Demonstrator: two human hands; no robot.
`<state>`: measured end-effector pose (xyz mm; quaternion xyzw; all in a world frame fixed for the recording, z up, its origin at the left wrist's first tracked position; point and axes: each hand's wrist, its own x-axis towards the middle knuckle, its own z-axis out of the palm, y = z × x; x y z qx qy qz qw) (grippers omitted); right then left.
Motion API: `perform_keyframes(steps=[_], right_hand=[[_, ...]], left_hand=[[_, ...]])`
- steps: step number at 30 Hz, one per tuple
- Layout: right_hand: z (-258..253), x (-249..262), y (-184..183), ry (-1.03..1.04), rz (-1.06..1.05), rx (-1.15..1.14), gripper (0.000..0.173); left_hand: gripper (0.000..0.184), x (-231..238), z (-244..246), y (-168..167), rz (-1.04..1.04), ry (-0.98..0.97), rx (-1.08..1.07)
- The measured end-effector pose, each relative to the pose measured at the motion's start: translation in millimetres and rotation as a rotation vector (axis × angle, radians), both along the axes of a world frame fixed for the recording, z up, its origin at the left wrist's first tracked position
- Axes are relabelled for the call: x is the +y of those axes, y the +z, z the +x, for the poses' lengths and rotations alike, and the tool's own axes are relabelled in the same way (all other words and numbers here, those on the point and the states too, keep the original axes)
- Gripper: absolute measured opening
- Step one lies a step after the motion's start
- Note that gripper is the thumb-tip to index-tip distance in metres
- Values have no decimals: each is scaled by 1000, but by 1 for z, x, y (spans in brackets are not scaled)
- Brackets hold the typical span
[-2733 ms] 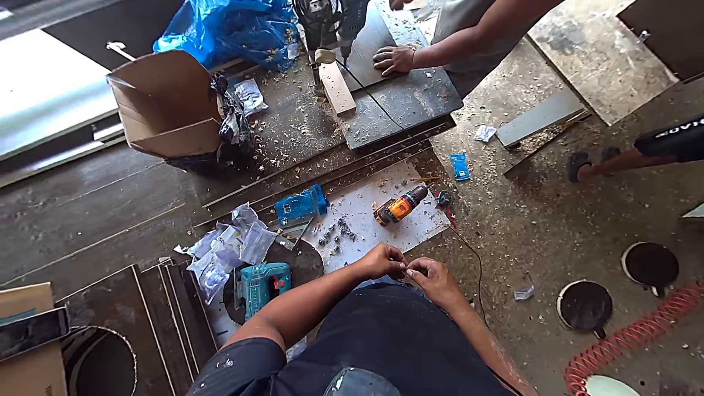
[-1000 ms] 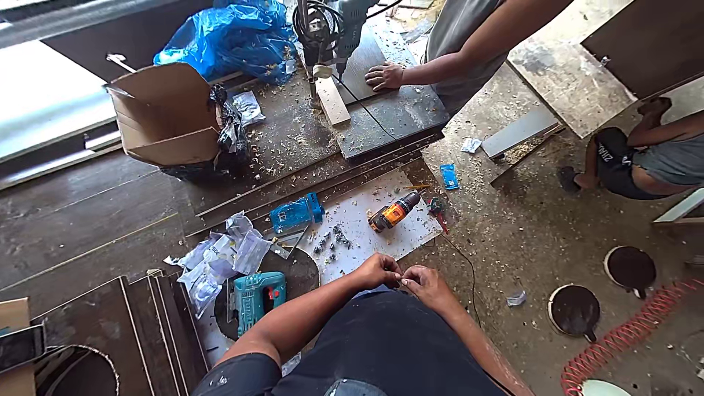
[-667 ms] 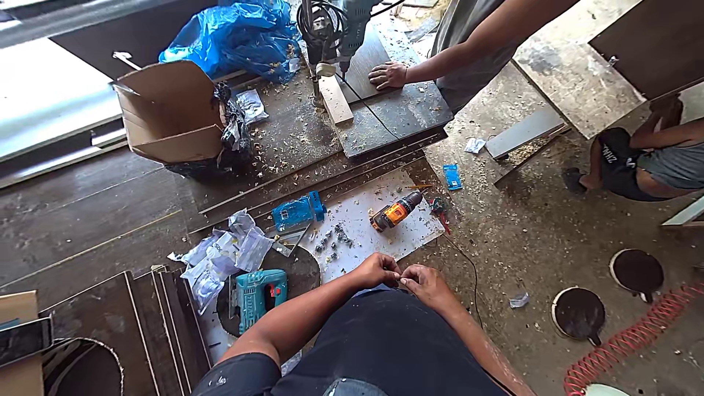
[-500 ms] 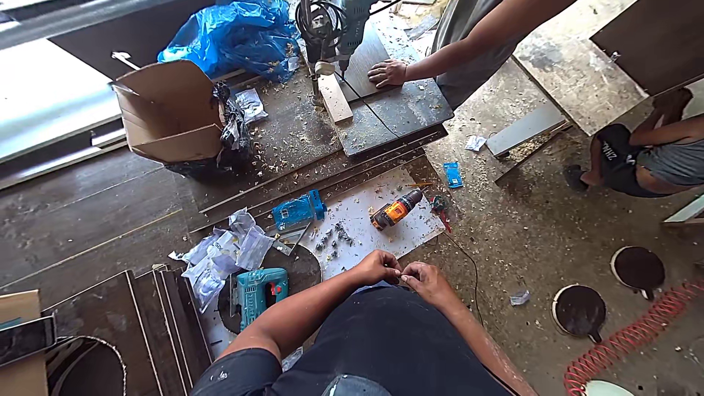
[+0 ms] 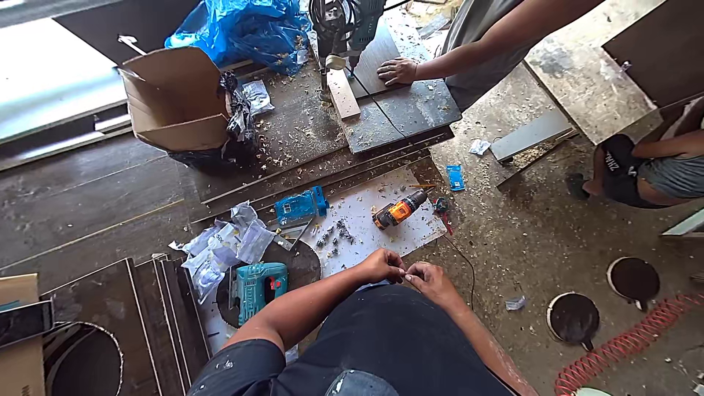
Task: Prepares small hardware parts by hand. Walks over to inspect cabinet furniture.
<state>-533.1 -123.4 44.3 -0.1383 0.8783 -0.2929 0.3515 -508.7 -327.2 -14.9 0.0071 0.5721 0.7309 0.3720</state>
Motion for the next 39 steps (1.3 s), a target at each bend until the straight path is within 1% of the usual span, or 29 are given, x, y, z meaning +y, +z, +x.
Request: perform_keyframes(steps=[12,39], right_hand=[[-4,-5,0,10,8,-1,12],[-7,-1,-6,-13,-10,-10,13]], left_hand=[[14,-7,0,-3,-36,9,3],[13,-4,-6,-5,-50,-14,2]])
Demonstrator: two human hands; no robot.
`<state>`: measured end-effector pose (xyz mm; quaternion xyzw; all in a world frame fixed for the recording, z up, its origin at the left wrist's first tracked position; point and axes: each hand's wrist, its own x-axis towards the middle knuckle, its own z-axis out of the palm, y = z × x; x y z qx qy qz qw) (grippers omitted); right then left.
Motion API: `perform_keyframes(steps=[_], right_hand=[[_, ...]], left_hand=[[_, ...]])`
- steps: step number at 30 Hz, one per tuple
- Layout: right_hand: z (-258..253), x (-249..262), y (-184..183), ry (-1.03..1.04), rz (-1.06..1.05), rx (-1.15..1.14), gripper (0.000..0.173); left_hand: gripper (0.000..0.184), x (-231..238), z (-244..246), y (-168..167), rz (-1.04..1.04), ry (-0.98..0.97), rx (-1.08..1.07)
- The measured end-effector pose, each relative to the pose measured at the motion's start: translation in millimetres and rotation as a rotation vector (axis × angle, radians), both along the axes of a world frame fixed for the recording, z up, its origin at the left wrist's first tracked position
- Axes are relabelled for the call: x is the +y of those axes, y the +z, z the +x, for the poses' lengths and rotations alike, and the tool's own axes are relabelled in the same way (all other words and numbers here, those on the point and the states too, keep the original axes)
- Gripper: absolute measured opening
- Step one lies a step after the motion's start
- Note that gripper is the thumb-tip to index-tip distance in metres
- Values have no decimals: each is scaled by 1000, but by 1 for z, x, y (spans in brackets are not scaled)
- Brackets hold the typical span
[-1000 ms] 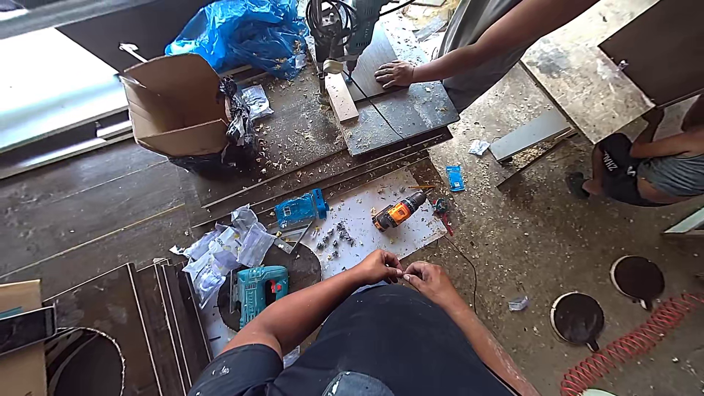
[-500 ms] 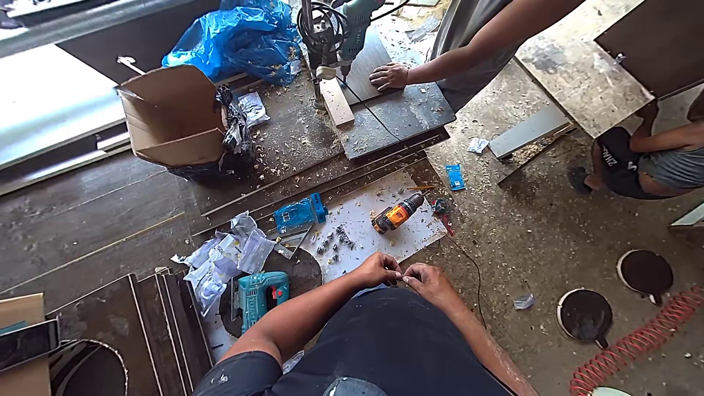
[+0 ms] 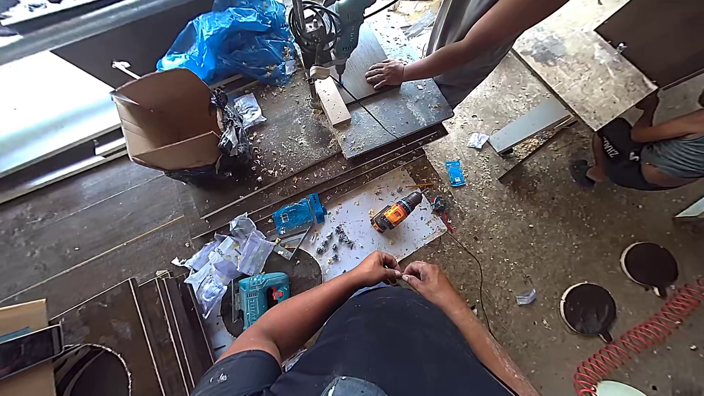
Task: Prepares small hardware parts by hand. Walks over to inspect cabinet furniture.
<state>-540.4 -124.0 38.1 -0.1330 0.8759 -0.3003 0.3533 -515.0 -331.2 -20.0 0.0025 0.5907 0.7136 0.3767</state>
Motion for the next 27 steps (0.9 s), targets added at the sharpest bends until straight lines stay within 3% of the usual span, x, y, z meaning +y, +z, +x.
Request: perform_keyframes(steps=[27], right_hand=[[5,-3,0,0,7,-6,13]], left_hand=[[13,-1,6,1,-18,-5,-1]])
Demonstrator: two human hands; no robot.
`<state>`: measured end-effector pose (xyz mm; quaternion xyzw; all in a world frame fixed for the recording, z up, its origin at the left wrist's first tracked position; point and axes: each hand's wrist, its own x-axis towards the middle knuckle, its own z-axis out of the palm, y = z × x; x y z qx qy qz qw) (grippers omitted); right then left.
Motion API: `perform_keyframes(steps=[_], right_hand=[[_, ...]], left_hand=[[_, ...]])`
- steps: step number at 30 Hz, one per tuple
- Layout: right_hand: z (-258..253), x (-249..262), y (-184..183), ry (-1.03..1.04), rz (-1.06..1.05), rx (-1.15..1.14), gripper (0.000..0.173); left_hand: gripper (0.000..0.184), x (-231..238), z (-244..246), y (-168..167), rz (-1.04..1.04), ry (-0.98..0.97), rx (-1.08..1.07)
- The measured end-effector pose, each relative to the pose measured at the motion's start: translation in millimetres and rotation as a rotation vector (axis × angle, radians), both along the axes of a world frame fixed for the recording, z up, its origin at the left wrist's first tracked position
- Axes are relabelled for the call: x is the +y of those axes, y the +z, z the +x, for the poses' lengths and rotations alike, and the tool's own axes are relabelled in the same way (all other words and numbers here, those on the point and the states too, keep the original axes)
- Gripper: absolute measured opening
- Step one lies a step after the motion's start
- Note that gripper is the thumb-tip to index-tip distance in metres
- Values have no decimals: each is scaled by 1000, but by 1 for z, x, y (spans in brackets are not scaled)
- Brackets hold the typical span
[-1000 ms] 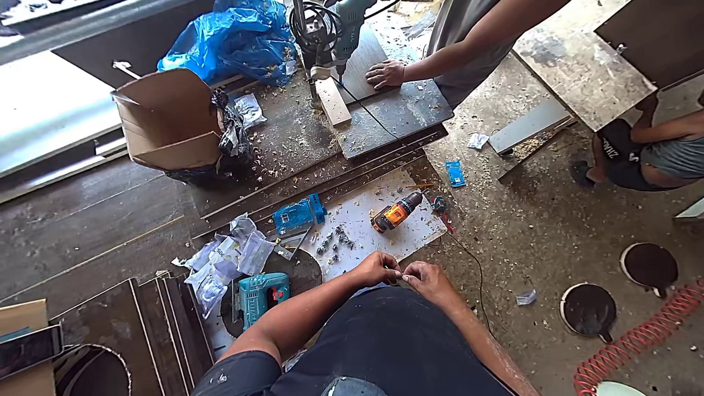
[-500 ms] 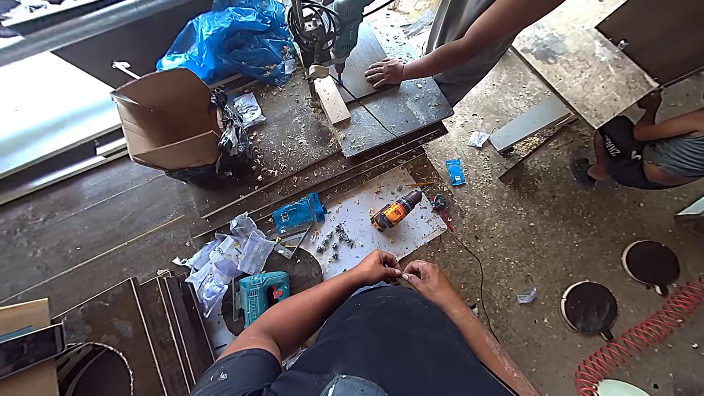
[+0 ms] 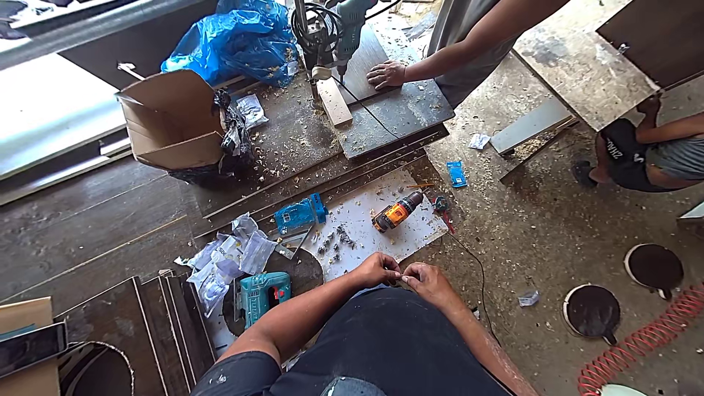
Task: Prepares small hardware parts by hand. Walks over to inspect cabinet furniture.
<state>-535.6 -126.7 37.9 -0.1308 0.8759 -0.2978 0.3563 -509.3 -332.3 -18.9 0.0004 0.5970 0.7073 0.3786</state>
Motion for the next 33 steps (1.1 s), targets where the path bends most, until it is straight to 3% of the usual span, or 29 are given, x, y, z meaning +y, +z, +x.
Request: perform_keyframes(steps=[27,33], right_hand=[[1,1,0,4,5,18,15],[16,24,12,-188,-96,91,13]], left_hand=[[14,1,1,3,-5,-8,-1],[13,20,-5,22,54,1,23]])
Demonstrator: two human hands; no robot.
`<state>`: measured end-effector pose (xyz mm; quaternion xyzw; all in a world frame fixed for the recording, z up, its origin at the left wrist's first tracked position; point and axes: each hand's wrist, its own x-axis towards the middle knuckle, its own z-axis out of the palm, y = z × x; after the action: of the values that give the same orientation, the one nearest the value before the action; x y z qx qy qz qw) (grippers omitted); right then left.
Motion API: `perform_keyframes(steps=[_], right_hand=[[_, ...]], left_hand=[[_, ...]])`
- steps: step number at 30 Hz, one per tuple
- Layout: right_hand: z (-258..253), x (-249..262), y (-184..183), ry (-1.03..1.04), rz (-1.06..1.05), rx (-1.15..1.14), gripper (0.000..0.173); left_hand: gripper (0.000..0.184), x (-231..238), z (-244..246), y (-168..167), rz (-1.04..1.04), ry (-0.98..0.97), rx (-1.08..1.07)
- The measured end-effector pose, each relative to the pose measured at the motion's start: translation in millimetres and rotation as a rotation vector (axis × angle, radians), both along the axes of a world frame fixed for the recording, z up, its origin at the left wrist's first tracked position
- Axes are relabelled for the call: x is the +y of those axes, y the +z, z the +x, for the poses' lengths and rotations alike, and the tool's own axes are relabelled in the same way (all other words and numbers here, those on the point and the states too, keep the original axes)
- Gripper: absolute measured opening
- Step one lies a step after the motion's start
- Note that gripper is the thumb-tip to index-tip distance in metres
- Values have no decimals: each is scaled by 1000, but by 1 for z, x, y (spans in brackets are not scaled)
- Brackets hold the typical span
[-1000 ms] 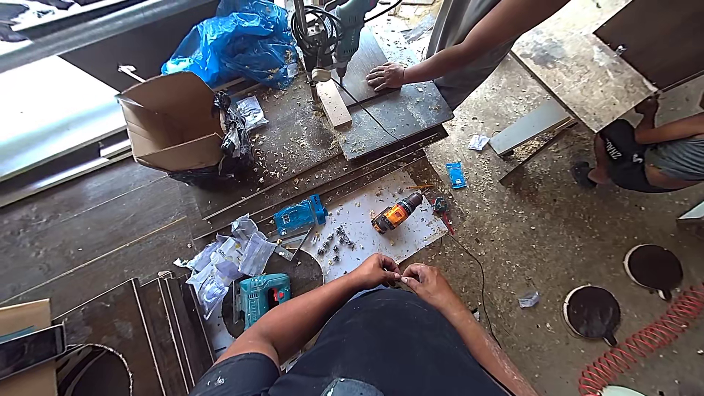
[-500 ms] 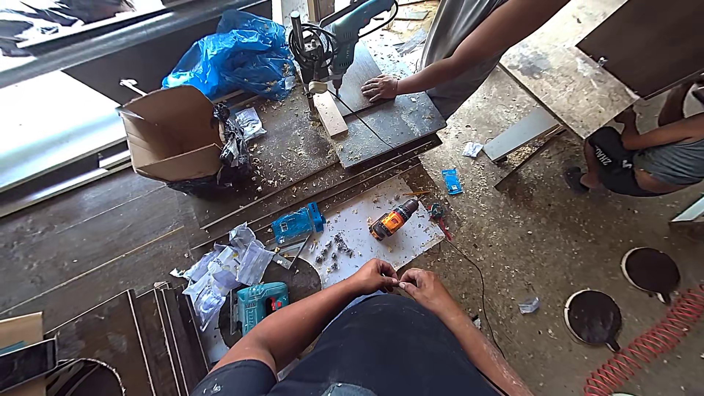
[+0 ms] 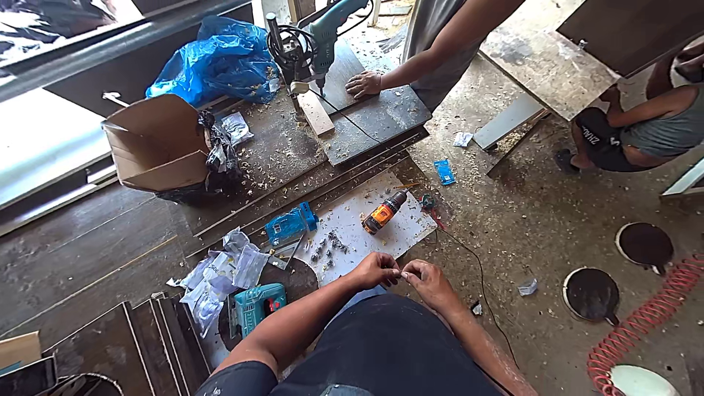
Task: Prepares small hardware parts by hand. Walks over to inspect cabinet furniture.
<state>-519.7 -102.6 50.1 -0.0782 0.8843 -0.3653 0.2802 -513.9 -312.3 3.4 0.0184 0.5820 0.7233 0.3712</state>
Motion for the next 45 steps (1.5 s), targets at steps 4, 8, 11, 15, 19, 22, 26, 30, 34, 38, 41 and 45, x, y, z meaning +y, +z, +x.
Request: perform_keyframes(steps=[4,8,11,15,19,22,26,30,34,38,41,45], right_hand=[[20,39,12,-133,-29,12,11],[67,85,22,-297,-62,83,8],[112,134,35,-506,-139,126,10],[202,210,59,-899,-417,177,17],[328,297,64,-1138,-499,276,17],[425,343,68,-1270,-415,323,15],[547,380,86,-1488,-344,401,15],[623,397,91,-1570,-213,397,22],[684,412,87,-1638,-48,431,22],[738,434,88,-1705,59,500,17],[767,459,93,-1750,257,609,17],[797,509,91,-1711,728,633,11]], left_hand=[[14,35,-1,17,28,-84,55],[18,91,13,35,-10,-243,127],[15,147,28,51,-23,-305,216],[14,249,76,79,46,-431,280],[11,365,163,84,134,-585,312],[11,443,237,89,143,-782,366],[11,532,335,105,124,-1052,424],[15,588,408,124,92,-1284,570],[16,640,475,120,237,-1466,1007],[13,687,526,114,399,-1571,1020],[14,723,572,116,275,-1684,478],[15,787,640,116,96,-1620,-92]])
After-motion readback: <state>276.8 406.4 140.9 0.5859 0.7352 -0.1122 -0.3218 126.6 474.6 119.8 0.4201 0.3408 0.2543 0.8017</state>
